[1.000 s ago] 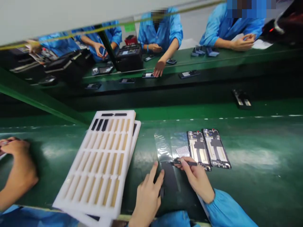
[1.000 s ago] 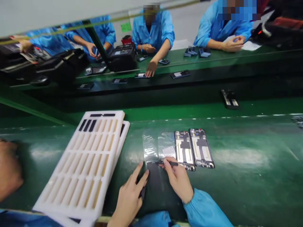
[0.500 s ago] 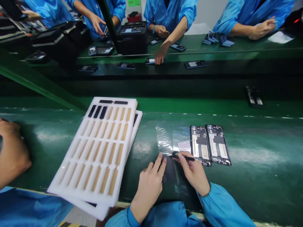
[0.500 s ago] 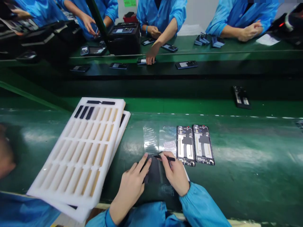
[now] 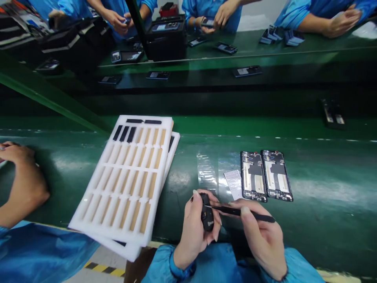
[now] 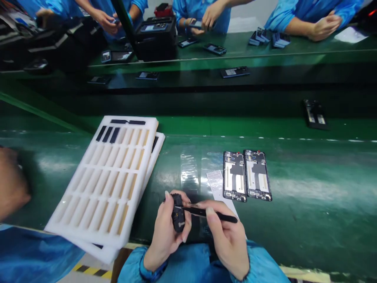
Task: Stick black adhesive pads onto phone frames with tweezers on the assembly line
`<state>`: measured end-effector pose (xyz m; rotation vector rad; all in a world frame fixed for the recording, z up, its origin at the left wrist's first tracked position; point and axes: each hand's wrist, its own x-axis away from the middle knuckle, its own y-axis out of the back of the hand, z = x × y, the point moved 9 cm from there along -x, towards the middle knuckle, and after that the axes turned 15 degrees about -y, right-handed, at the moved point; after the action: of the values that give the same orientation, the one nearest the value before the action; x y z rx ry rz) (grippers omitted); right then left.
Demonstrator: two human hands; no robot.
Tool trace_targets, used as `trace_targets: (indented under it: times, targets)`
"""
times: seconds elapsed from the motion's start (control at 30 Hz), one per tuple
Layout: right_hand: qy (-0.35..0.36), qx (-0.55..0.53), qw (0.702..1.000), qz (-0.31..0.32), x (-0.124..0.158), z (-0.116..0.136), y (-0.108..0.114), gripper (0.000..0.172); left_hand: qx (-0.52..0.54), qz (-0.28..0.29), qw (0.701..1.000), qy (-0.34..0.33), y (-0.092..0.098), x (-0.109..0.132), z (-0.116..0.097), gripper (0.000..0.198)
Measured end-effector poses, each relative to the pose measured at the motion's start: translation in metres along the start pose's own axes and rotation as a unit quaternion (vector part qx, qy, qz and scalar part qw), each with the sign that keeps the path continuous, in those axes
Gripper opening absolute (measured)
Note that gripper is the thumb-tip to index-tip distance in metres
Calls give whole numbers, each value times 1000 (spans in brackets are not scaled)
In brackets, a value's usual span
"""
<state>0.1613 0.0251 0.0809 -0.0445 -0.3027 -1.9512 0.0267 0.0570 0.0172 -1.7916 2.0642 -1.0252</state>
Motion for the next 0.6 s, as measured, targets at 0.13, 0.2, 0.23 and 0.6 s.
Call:
trace_targets:
  times: [0.13, 0.2, 0.23, 0.6]
  targets:
    - [-49, -29, 998, 2, 3, -19, 1, 24, 31, 11, 999, -1, -2, -1, 0, 54]
    - [-63, -43, 997, -1, 5, -23, 3, 25, 37, 9, 999, -1, 0, 0, 1, 56]
    - [-67, -50, 996, -1, 6, -24, 3, 26, 35, 8, 999, 1, 1, 1, 2, 56]
    - [5, 31, 999, -8, 14, -11, 9, 19, 2, 17, 1000, -1, -4, 4, -2, 52]
